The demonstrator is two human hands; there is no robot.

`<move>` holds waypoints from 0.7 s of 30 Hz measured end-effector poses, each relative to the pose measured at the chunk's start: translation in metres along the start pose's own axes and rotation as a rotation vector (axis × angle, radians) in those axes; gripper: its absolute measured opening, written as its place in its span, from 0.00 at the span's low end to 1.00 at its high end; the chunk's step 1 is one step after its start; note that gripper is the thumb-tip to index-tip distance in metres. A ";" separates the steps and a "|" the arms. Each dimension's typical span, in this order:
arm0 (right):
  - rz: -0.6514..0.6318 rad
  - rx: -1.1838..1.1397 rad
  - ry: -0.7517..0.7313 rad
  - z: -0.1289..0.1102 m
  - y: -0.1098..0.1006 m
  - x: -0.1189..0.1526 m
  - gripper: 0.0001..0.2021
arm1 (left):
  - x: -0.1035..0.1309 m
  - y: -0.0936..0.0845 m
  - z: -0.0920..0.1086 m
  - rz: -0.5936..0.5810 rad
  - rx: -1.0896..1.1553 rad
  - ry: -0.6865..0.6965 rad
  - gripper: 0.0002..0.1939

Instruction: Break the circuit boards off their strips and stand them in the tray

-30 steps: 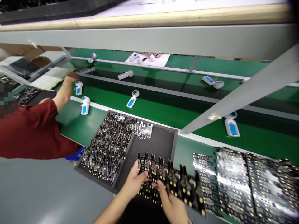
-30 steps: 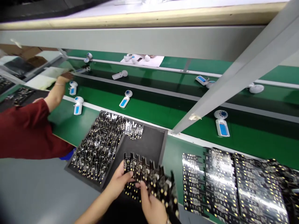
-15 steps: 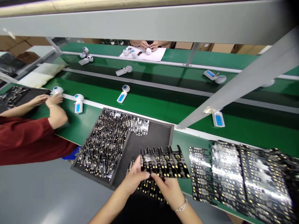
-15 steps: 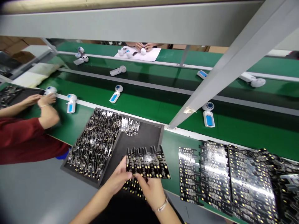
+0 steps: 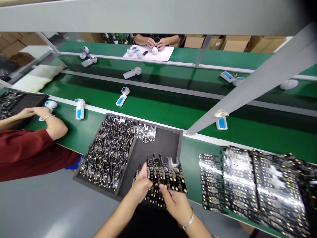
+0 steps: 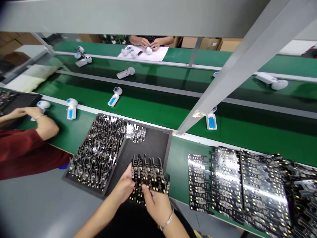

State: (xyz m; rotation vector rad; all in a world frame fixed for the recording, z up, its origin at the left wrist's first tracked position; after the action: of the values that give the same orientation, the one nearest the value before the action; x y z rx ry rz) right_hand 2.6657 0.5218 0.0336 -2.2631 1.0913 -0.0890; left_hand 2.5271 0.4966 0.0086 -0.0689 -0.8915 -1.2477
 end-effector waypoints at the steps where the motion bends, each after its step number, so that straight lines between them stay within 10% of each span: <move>1: -0.011 -0.049 0.016 0.003 -0.002 -0.002 0.13 | -0.001 0.000 0.000 -0.045 0.029 -0.023 0.35; 7: 0.039 -0.389 0.384 0.030 -0.011 -0.002 0.21 | -0.003 -0.001 0.003 0.005 -0.027 -0.019 0.43; 14: 0.067 -0.066 0.240 0.024 -0.002 -0.004 0.16 | -0.011 0.000 0.000 0.260 -0.168 0.068 0.39; 21: 0.131 -0.727 0.568 0.034 0.002 -0.018 0.22 | -0.021 0.001 0.011 0.156 0.018 -0.027 0.36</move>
State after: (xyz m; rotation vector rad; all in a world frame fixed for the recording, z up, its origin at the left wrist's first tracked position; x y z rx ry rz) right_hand 2.6637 0.5514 0.0084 -2.8866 1.7886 -0.3456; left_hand 2.5207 0.5192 0.0037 -0.1390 -0.9027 -1.0952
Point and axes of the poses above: each hand's wrist, its own x-axis away from the middle knuckle, its own y-axis out of the palm, z = x × y, the point moved 4 cm from there along -x, towards the middle knuckle, and after that the axes turned 13 degrees about -y, right-handed, at the moved point
